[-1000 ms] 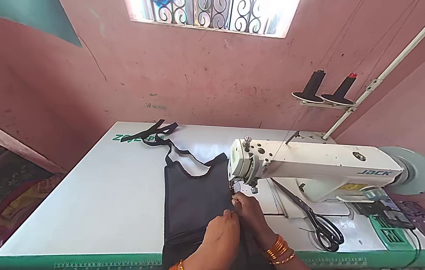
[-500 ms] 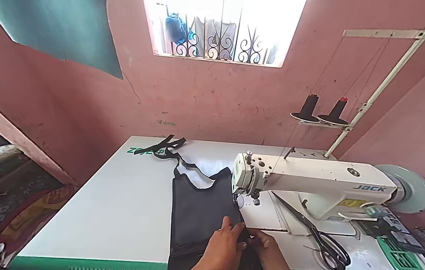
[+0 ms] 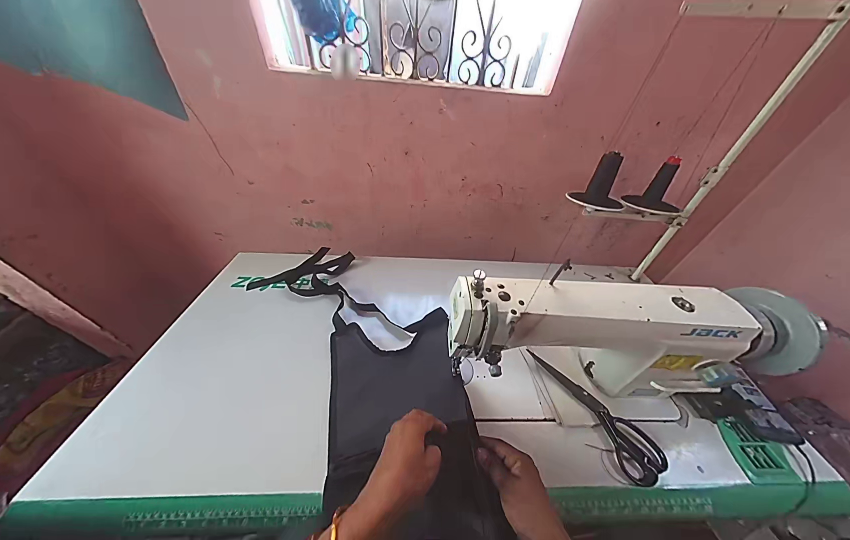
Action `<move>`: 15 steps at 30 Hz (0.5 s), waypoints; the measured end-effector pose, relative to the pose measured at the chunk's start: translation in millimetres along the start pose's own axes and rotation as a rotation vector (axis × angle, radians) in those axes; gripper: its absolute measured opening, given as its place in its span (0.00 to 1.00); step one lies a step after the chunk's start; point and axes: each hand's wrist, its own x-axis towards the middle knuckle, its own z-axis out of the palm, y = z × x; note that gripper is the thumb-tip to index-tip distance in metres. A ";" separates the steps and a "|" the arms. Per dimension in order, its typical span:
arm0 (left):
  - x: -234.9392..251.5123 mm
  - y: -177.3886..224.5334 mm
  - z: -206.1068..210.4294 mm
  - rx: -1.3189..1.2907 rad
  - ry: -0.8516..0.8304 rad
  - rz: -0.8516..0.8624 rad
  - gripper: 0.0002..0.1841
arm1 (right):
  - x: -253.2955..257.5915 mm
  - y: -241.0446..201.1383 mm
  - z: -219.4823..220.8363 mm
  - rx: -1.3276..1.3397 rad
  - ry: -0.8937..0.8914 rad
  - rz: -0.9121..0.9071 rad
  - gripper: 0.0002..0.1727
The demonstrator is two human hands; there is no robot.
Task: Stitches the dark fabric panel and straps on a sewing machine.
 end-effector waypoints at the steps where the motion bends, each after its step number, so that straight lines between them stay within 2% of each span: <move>1: 3.6 -0.7 1.9 0.048 0.011 -0.004 0.17 | -2.3 2.2 2.5 -0.031 0.005 -0.029 0.13; 4: 14.3 5.6 13.7 0.264 0.008 -0.027 0.15 | -8.5 5.3 6.1 -0.268 -0.001 -0.186 0.20; 6: 13.8 -1.0 27.8 0.358 0.096 0.061 0.15 | -11.0 -1.8 -4.6 -0.442 -0.040 -0.257 0.20; 8: 7.6 -10.4 37.4 0.328 0.174 0.125 0.21 | 3.1 -11.3 -27.6 -0.625 0.110 -0.394 0.16; 10: -2.6 -17.4 40.7 0.249 0.251 0.154 0.27 | 39.5 -24.9 -58.9 -0.850 0.300 -0.479 0.18; 13: -10.5 -25.8 41.2 0.103 0.299 0.144 0.26 | 106.2 -55.5 -99.0 -1.080 0.357 -0.271 0.22; 15: -8.1 -35.5 44.8 0.039 0.339 0.194 0.22 | 142.4 -68.6 -109.4 -1.110 0.364 -0.103 0.23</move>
